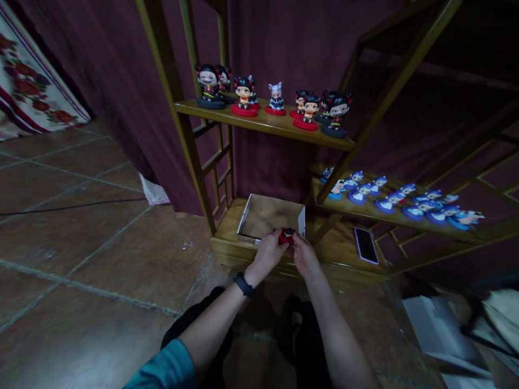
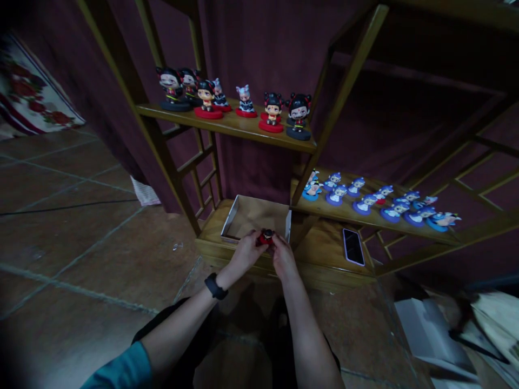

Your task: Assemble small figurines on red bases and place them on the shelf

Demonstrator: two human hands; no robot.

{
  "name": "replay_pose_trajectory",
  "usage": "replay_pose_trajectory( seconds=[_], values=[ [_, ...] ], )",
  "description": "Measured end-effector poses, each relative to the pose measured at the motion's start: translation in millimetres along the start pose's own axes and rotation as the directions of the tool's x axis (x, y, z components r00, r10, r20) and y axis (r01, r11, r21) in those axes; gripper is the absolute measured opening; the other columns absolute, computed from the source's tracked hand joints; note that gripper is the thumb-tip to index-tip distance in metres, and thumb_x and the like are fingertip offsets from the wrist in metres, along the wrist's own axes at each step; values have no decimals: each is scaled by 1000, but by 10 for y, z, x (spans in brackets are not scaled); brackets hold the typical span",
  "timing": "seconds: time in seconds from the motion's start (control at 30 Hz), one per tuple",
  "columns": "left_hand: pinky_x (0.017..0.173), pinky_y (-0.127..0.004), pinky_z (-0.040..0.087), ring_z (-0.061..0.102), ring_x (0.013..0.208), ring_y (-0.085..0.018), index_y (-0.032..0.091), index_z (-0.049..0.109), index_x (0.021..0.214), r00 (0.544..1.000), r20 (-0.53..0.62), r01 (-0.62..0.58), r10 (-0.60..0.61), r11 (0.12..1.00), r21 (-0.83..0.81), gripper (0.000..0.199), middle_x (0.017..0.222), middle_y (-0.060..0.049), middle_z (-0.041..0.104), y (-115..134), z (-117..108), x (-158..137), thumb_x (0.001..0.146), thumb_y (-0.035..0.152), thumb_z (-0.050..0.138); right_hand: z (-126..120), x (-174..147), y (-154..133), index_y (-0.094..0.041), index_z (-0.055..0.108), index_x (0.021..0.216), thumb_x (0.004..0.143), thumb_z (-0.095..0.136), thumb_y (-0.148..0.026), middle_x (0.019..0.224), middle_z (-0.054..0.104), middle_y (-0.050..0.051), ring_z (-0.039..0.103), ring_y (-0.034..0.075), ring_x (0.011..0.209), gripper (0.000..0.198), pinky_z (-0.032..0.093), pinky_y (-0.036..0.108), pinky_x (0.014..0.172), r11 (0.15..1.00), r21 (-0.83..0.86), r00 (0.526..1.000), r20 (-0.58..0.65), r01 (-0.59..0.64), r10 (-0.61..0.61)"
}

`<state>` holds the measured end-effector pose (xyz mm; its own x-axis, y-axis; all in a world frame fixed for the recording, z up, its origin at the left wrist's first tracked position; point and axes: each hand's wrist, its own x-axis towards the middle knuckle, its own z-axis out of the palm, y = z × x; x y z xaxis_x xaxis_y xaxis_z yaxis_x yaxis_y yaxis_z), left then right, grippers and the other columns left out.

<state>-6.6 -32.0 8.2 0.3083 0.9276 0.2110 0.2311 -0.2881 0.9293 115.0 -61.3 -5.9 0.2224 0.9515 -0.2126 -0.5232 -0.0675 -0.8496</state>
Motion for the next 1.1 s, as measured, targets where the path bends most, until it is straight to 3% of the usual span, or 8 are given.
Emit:
replay_pose_trajectory(
  seconds=[0.37,0.53,0.67,0.8,1.1],
  values=[
    [75,-28,42,59,83,-21,19,62,97,994,77,-94,80,974,206,22,93,-9,60,210,-107,-238,75,16,61,73,-318,-69,-23,70,87,71,68,-28,92,72,0,65,16,84,17,50,27,72,998,62,1000,-8,15,-14],
    [80,-28,45,58,94,-19,20,51,114,978,188,-164,86,876,453,28,106,-7,57,496,-204,-362,86,22,48,152,-476,-214,-22,70,89,70,69,-26,92,73,-1,65,14,83,19,50,24,71,995,95,1000,1,15,-15],
    [79,-29,47,59,92,-19,19,47,118,972,207,-218,115,773,595,30,107,-7,56,738,-304,-445,88,24,45,257,-618,-353,-23,71,88,69,70,-26,93,73,-3,64,12,83,19,50,23,71,995,93,999,4,33,-33],
    [80,-30,47,59,94,-20,17,50,114,960,227,-271,162,732,625,27,106,-9,56,980,-421,-517,88,26,46,380,-771,-513,-23,70,90,70,69,-26,94,73,-2,64,12,83,20,50,23,71,995,67,997,13,71,-72],
    [79,-32,46,58,93,-21,17,40,127,946,206,-323,252,655,683,38,105,-9,55,1456,-643,-724,91,27,41,641,-1109,-828,-24,69,91,72,67,-26,90,73,-3,65,11,78,20,50,21,66,995,44,994,54,90,-93]
  ],
)
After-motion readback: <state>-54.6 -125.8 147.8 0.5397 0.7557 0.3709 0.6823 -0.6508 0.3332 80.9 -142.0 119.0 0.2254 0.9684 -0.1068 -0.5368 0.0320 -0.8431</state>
